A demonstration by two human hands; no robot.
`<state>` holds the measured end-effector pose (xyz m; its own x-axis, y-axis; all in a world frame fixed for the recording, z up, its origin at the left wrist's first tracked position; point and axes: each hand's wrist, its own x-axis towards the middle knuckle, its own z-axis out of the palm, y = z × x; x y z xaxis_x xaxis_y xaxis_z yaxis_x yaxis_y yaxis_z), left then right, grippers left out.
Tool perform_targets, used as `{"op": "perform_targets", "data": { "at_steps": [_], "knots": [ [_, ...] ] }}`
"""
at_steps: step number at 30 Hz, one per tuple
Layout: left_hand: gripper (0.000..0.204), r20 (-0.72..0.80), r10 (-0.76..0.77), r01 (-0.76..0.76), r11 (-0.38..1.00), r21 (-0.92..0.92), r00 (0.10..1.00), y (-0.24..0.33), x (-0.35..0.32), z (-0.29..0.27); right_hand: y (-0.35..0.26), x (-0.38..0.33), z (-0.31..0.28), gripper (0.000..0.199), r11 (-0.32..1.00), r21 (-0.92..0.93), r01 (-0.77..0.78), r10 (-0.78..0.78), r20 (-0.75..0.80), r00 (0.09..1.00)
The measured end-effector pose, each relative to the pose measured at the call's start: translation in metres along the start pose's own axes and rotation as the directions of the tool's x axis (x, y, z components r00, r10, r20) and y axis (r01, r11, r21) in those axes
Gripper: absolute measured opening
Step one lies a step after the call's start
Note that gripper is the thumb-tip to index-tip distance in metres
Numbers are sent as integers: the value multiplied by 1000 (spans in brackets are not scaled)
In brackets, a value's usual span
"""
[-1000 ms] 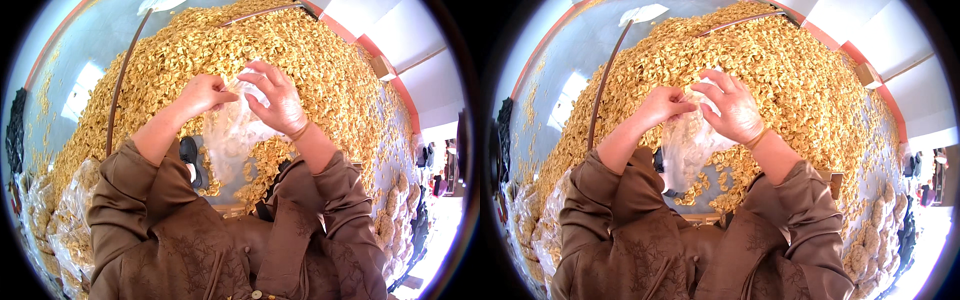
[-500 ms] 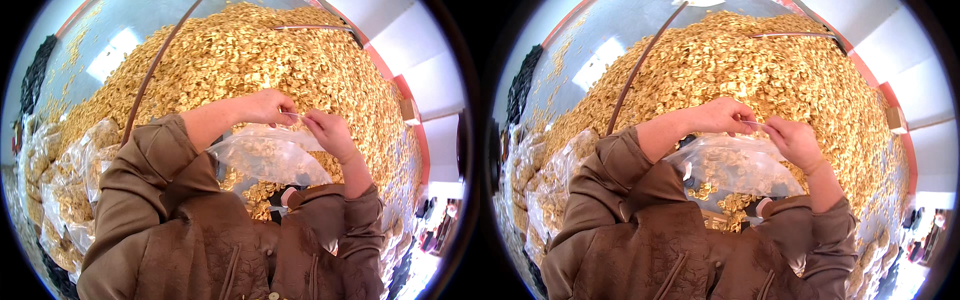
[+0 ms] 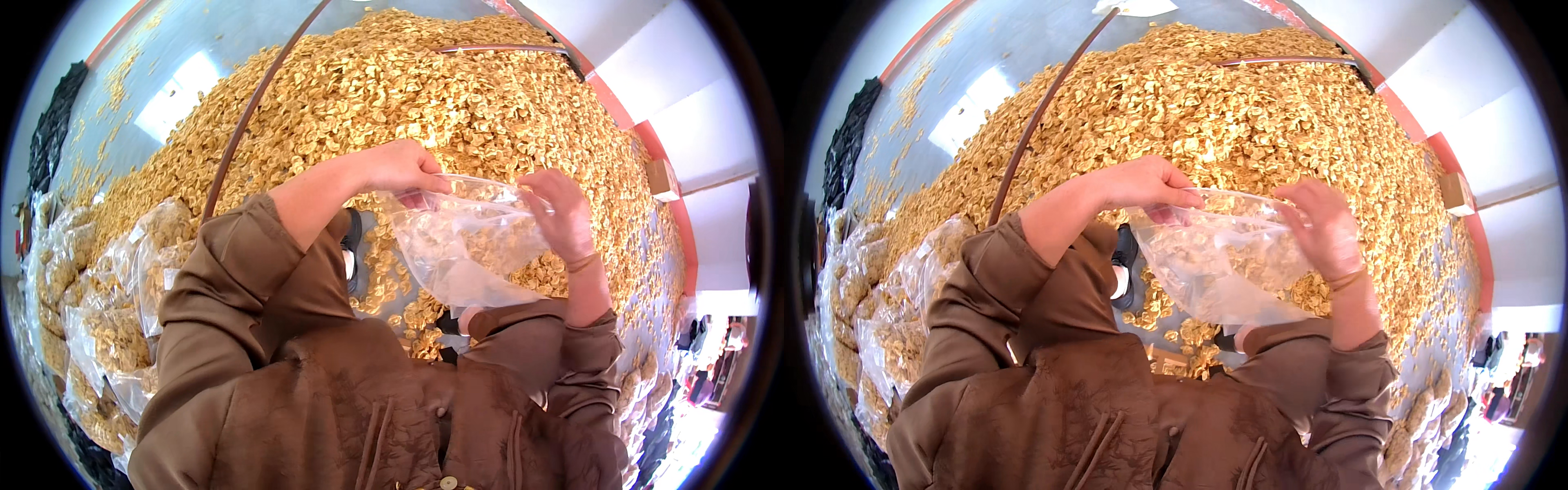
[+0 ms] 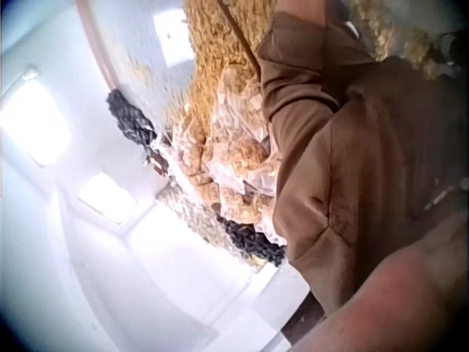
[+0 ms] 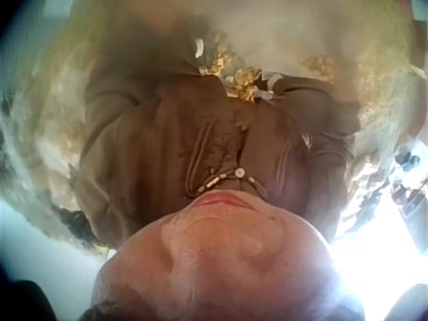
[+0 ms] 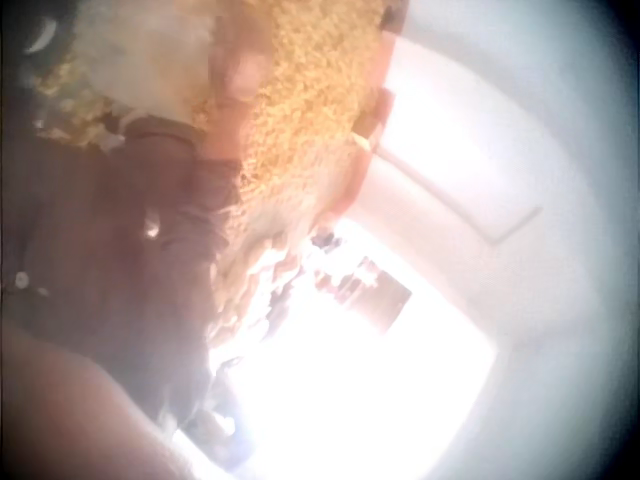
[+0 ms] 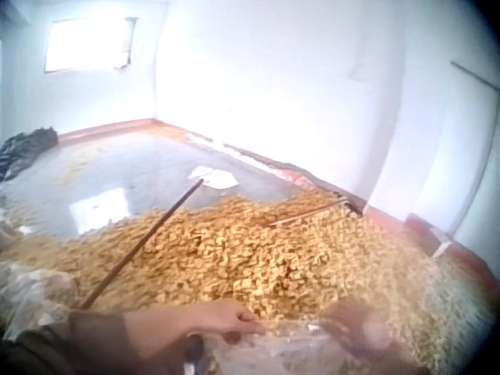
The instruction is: The person scoops dried pasta from a large bin into clear plastic bags by hand, then ties each bag and places it aside. The person repeats this process multiple times, filling several bags from the bulk pile.
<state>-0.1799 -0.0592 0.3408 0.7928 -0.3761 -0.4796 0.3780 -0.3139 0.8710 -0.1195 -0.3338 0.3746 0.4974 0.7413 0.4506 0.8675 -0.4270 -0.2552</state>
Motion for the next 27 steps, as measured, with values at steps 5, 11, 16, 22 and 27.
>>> {"op": "perform_targets", "data": {
  "at_steps": [5,11,16,22,27],
  "knots": [
    [30,6,150,-147,980,-134,989,9,10,11,-30,-7,28,15,986,168,-13,-37,295,955],
    [24,-73,392,-344,869,355,917,7,6,16,-13,-9,32,14,890,323,-322,201,356,913],
    [24,-78,405,-348,857,379,911,8,-9,6,-27,-10,20,10,892,313,-327,198,380,903],
    [22,-12,430,-402,852,334,903,8,-40,-6,-41,-7,12,5,820,371,-436,218,503,837],
    [26,31,411,-401,868,292,911,-13,-61,-21,-45,-2,24,8,841,397,-369,147,488,861]
  ]
}}
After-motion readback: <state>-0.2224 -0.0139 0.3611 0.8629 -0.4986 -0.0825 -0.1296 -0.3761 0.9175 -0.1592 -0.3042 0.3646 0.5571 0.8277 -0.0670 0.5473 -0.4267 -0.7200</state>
